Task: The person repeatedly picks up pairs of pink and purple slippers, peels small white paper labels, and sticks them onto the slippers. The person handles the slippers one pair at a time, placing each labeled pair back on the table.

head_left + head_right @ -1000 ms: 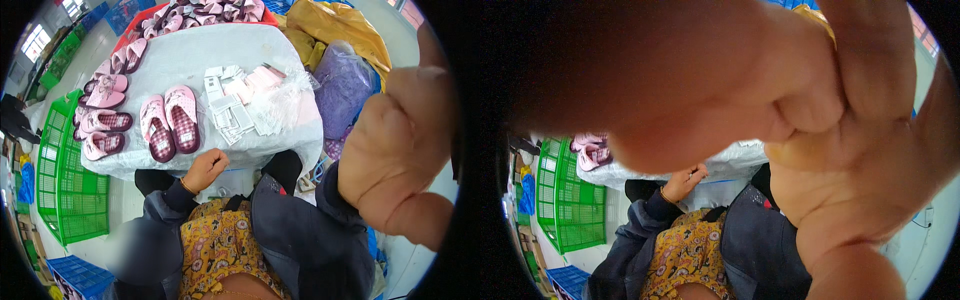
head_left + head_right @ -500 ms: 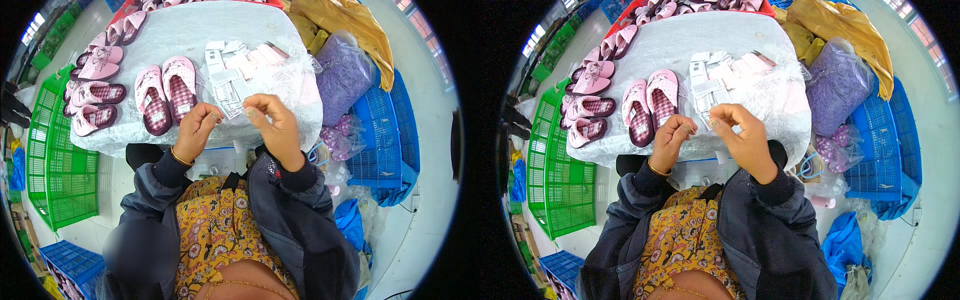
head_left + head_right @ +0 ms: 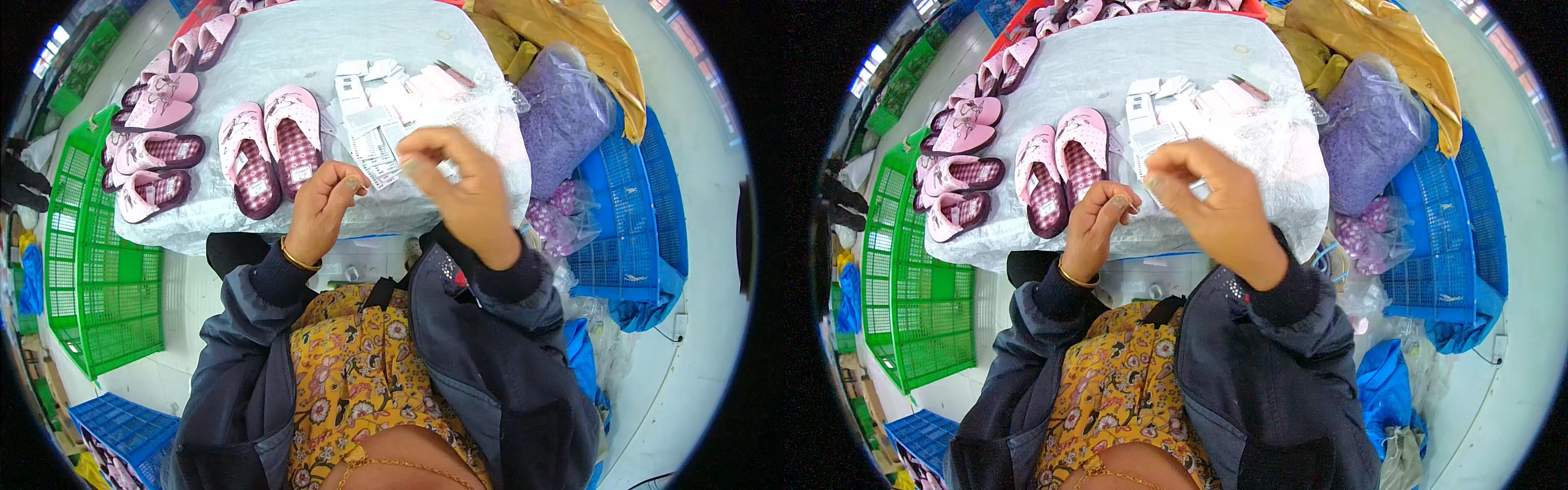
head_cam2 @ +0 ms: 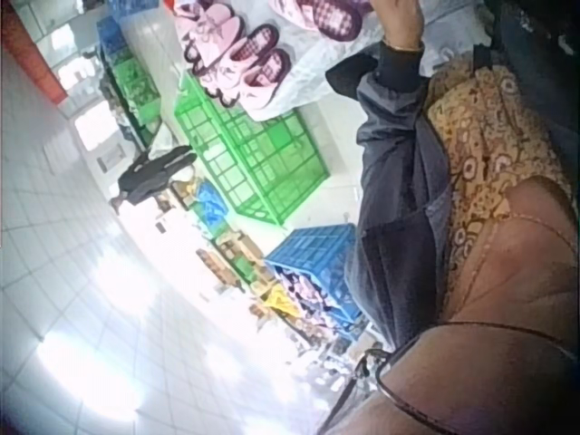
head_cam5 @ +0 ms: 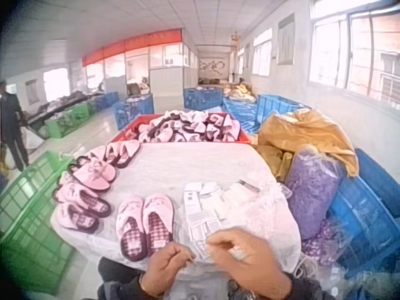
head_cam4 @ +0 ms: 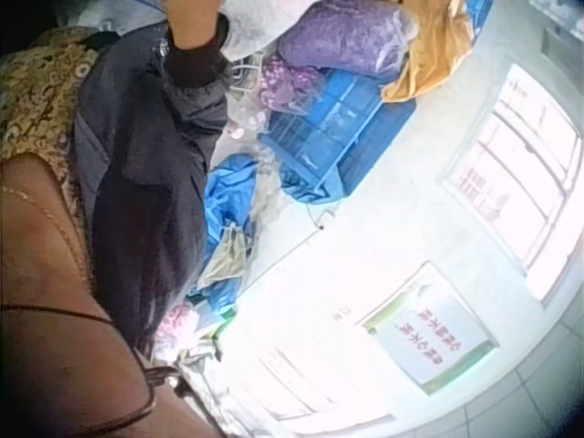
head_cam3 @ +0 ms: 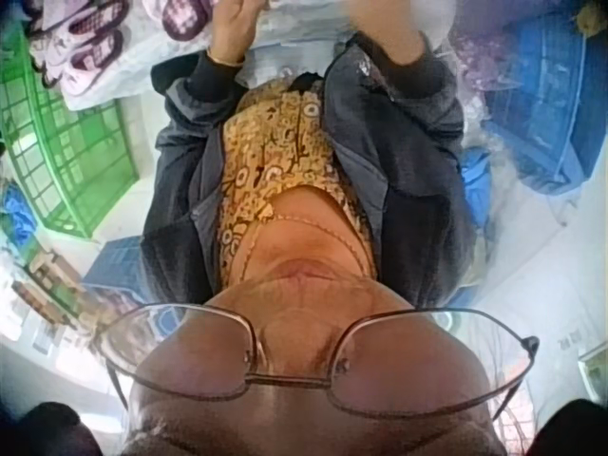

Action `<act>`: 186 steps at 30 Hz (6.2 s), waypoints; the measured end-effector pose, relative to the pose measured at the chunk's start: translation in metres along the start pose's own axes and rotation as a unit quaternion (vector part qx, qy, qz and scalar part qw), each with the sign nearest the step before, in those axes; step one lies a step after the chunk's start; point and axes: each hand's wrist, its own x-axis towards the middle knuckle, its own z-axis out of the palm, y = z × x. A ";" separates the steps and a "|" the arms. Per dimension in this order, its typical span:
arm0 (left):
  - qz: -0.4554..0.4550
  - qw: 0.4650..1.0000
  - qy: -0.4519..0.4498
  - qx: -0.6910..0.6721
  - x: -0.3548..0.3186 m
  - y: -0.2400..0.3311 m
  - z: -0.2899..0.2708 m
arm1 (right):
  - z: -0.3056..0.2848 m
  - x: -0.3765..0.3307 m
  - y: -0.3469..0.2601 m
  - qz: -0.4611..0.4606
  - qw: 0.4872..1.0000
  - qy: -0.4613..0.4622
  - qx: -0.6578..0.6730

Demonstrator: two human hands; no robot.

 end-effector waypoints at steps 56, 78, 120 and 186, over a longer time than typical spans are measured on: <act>0.307 0.794 -0.005 0.525 0.035 -0.023 -0.024 | 0.032 -0.054 0.092 0.263 0.933 0.045 0.243; -0.003 0.992 0.067 0.106 -0.039 -0.015 -0.009 | 0.078 -0.048 0.100 0.241 0.950 0.016 0.196; -0.069 0.994 0.083 0.003 -0.031 -0.025 -0.007 | 0.069 -0.056 0.060 0.175 0.982 0.018 0.075; -0.011 0.920 -0.047 0.389 0.203 -0.058 -0.017 | 0.027 -0.080 0.103 0.170 0.980 0.081 0.064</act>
